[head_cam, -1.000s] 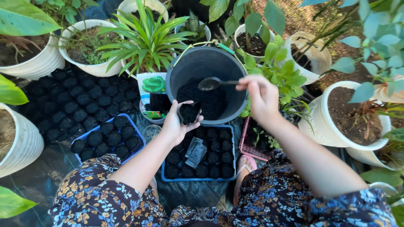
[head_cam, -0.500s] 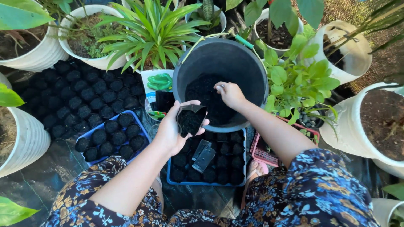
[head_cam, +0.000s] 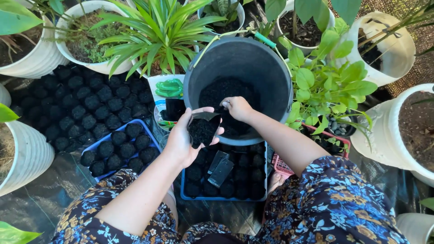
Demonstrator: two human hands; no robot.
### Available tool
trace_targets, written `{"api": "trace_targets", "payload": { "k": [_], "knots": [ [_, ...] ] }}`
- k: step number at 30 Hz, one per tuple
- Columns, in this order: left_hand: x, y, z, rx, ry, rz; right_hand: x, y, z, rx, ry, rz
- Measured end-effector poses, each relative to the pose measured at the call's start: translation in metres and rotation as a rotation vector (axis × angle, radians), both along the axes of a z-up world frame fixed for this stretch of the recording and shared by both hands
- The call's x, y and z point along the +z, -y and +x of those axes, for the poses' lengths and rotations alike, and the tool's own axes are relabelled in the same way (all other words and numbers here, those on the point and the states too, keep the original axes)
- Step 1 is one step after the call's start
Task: Filling small seedling pots with soil using a spoon from a bucket.
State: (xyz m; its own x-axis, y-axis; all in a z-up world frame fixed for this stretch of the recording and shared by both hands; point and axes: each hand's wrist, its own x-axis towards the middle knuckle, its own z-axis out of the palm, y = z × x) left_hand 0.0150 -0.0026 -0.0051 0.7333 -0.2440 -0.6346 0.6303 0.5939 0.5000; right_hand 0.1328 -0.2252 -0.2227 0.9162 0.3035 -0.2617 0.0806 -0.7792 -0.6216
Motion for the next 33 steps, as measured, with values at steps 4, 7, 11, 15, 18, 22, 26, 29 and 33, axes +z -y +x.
{"api": "trace_targets", "payload": {
  "k": [4, 7, 11, 15, 18, 22, 26, 29, 33],
  "knots": [
    [0.003, 0.002, -0.003, -0.005, 0.008, 0.013, 0.023, 0.009, -0.001, -0.081, -0.083, 0.057],
    [0.003, 0.002, -0.009, -0.005, 0.024, 0.009, 0.038, 0.024, -0.003, -0.176, -0.171, 0.204],
    [0.002, 0.0, -0.017, -0.01, 0.045, 0.009, 0.069, 0.044, -0.015, -0.34, -0.239, 0.436],
    [-0.002, -0.002, -0.026, -0.006, 0.071, -0.01, 0.096, 0.069, -0.037, -0.501, -0.265, 0.5],
    [0.003, -0.003, -0.03, -0.015, 0.061, 0.0, 0.105, 0.087, -0.051, -0.597, -0.269, 0.558],
    [0.007, 0.002, -0.038, -0.027, 0.086, -0.013, 0.141, 0.104, -0.088, -0.662, -0.25, 0.615],
    [0.008, 0.004, -0.043, -0.038, 0.098, -0.024, 0.183, 0.112, -0.126, -0.738, -0.252, 0.665],
    [0.007, 0.006, -0.045, -0.045, 0.108, -0.017, 0.192, 0.116, -0.144, -0.767, -0.255, 0.68],
    [0.005, 0.008, -0.045, -0.044, 0.104, -0.009, 0.172, 0.123, -0.143, -0.749, -0.275, 0.714]
  ]
}}
